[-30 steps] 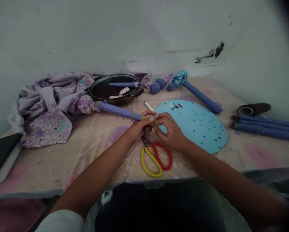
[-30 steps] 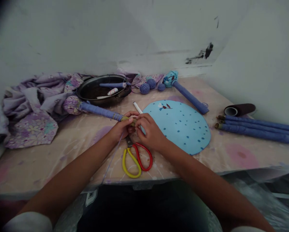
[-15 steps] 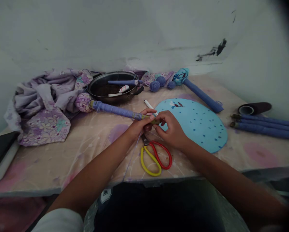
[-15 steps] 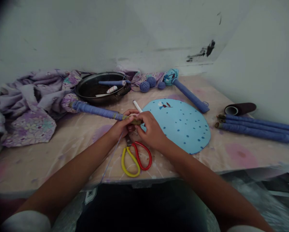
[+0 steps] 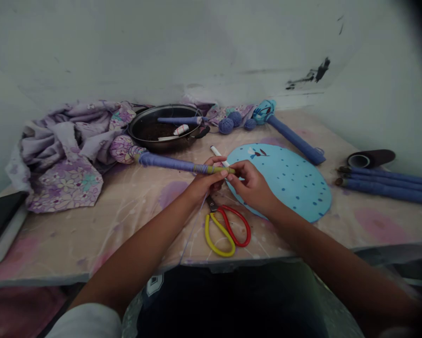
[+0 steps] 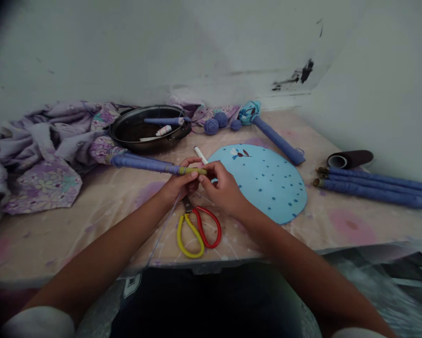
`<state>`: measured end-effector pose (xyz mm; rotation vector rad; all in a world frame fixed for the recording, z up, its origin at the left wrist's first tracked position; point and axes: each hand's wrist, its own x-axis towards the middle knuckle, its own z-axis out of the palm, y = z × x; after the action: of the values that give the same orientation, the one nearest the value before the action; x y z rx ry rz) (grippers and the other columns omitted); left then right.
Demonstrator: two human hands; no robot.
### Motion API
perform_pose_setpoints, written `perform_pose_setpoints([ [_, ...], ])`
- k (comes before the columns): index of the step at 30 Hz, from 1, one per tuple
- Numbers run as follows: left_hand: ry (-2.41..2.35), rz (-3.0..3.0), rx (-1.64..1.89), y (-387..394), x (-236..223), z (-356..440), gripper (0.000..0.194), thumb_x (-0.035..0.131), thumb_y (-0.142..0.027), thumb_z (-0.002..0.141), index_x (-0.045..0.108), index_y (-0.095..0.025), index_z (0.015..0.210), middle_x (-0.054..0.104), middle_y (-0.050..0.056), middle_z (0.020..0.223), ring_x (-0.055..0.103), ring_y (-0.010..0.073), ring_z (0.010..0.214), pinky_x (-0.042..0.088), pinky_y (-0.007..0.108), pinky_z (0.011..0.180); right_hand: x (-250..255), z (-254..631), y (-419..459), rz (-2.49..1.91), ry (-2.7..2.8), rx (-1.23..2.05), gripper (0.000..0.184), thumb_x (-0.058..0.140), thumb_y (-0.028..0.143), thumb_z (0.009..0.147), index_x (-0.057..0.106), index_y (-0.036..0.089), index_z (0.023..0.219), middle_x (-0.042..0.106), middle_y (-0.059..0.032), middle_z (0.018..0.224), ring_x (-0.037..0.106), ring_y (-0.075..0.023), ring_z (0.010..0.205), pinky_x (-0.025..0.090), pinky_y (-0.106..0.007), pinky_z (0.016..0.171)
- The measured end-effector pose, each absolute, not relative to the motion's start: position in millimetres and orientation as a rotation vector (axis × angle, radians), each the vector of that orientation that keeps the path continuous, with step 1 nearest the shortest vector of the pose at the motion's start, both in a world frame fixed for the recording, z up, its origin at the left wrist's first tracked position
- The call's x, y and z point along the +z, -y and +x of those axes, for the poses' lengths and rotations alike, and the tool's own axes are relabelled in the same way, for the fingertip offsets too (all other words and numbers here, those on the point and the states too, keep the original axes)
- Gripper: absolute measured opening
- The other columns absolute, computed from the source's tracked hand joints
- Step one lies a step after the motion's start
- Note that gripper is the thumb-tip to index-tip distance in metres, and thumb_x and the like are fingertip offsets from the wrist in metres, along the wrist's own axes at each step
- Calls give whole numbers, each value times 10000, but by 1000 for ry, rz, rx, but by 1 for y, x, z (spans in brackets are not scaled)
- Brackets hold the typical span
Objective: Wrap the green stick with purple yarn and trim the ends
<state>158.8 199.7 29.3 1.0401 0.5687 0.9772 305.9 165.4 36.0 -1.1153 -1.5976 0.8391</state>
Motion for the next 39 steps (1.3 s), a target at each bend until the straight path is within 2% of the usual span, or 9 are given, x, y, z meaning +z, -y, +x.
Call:
perform_pose_setpoints([
  [5,-542,1025,968,-199,30,160,459,733,-340,634,528,-215,1025,545,-54,689,373,20,454,238,177,436,34,307,-165,-1015,1830,363,145,584,187,752,504,229,866,560,-52,922,541,-201,881,469,-357,711],
  [9,-543,1030,980,-200,30,159,399,723,-339,646,545,-202,976,523,-55,647,392,29,460,236,178,432,35,306,-165,-1045,1667,774,213,574,362,821,484,229,961,577,-35,909,575,-161,781,467,-297,613],
  [13,-545,1044,964,-199,30,159,426,726,-332,647,544,-212,1013,499,-69,607,370,24,435,227,176,429,35,305,-166,-1078,1548,1087,259,440,468,890,484,216,927,553,17,680,523,-114,556,404,-251,487],
  [16,-555,1013,953,-199,31,159,459,743,-329,625,541,-210,1020,520,-64,652,388,18,453,243,172,437,35,306,-166,-1066,1676,828,161,536,321,847,488,224,967,585,-11,801,553,-139,677,440,-275,558],
  [21,-551,1022,922,-199,31,160,448,749,-345,614,558,-189,988,507,-57,637,403,28,467,253,178,436,37,305,-163,-953,1873,287,144,554,129,759,528,238,850,584,-60,934,539,-220,938,470,-343,659],
  [25,-535,1003,959,-199,31,161,376,730,-319,641,562,-188,951,478,-61,595,392,33,467,254,177,437,37,305,-162,-1003,1712,616,168,581,278,815,501,237,957,573,-49,970,568,-183,883,486,-310,637],
  [30,-529,1008,972,-199,32,161,325,725,-323,640,572,-178,887,439,-67,537,374,40,457,243,177,435,34,306,-164,-1084,1505,1028,262,441,493,888,449,242,967,545,34,680,509,-104,549,406,-245,501],
  [36,-499,967,952,-199,31,160,402,716,-378,654,568,-189,976,506,-41,654,404,39,498,272,173,447,38,305,-160,-1075,1657,776,155,563,306,841,467,235,941,583,-1,838,565,-129,737,435,-258,593],
  [39,-505,969,980,-199,30,161,401,703,-436,665,573,-176,943,474,-42,617,395,44,492,265,173,437,39,306,-160,-1059,1679,706,121,572,224,816,483,230,898,554,11,807,539,-116,702,430,-254,592],
])
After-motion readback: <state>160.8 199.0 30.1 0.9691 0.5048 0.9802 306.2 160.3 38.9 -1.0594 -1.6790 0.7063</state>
